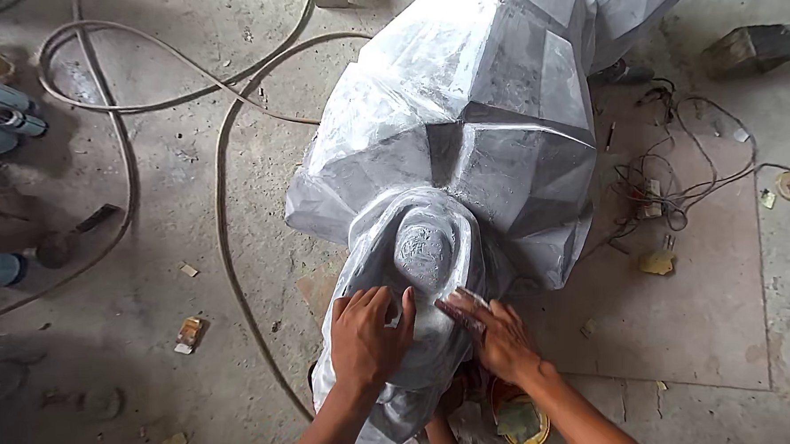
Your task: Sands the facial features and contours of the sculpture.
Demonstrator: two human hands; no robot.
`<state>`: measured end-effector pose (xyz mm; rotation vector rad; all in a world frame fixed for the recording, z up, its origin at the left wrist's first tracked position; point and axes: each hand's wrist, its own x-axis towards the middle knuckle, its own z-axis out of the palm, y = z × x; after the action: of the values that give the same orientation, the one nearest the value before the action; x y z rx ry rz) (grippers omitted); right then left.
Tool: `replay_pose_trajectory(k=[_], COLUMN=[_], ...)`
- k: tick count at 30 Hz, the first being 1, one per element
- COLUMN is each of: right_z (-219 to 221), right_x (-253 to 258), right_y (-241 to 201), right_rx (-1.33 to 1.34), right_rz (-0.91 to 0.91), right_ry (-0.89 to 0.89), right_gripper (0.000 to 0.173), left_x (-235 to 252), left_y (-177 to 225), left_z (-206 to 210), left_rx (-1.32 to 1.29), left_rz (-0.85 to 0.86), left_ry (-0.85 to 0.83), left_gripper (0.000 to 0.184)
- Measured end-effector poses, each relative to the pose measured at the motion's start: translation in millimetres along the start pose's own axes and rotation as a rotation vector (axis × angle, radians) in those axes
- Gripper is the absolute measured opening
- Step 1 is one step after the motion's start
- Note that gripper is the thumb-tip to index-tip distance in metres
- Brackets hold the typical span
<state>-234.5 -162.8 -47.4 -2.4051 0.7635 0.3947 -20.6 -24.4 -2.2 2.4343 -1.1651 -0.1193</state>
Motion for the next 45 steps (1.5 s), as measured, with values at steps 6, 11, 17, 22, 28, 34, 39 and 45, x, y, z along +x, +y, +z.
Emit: replay_pose_trajectory(k=[6, 11, 17, 22, 28, 34, 39, 45], right_z=[14.7, -10.1, 10.8, -8.1, 5.8, 7.0, -10.9, 19.3], right_x=[-14.1, 32.8, -18.9, 40.9, 5.6, 6.1, 30.9, -12.7], right_y=[-35.0, -0.2, -19.8, 14.8, 0.1, -9.7, 22.2, -18.6], right_rx=[0.074, -0.104, 0.102, -0.197, -0.145, -0.078, -0.214, -0.081], right_rz=[0.046, -0.068, -0.048, -0.194, -0.185, -0.048, -0.287, -0.045], right_ry=[-0.005, -0.035, 0.0, 0.067, 0.101, 0.063, 0.094, 0.139], right_gripper=[0.06, 0.055, 0.055, 0.055, 0.047, 0.049, 0.045, 0.045], left_x=[1.4, 3.6, -0.8, -2.2, -2.9, -1.2, 2.8, 0.9], left_y=[-4.8, -4.9, -5.8, -5.9, -8.2, -7.1, -6.8, -7.1], left_z=[0.2, 0.3, -2.2, -3.5, -1.3, -2.8, -3.3, -3.8], left_rx=[-0.079, -0.091, -0.118, -0.122, -0.146, -0.162, -0.17, -0.174], left_rz=[0.015, 0.013, -0.01, -0.019, -0.006, -0.01, 0.0, -0.005], left_ry=[-0.006, -0.015, -0.054, -0.046, -0.047, -0.056, -0.063, -0.071], left_gripper=[0.044, 0.044, 0.042, 0.042, 0.042, 0.041, 0.042, 0.041])
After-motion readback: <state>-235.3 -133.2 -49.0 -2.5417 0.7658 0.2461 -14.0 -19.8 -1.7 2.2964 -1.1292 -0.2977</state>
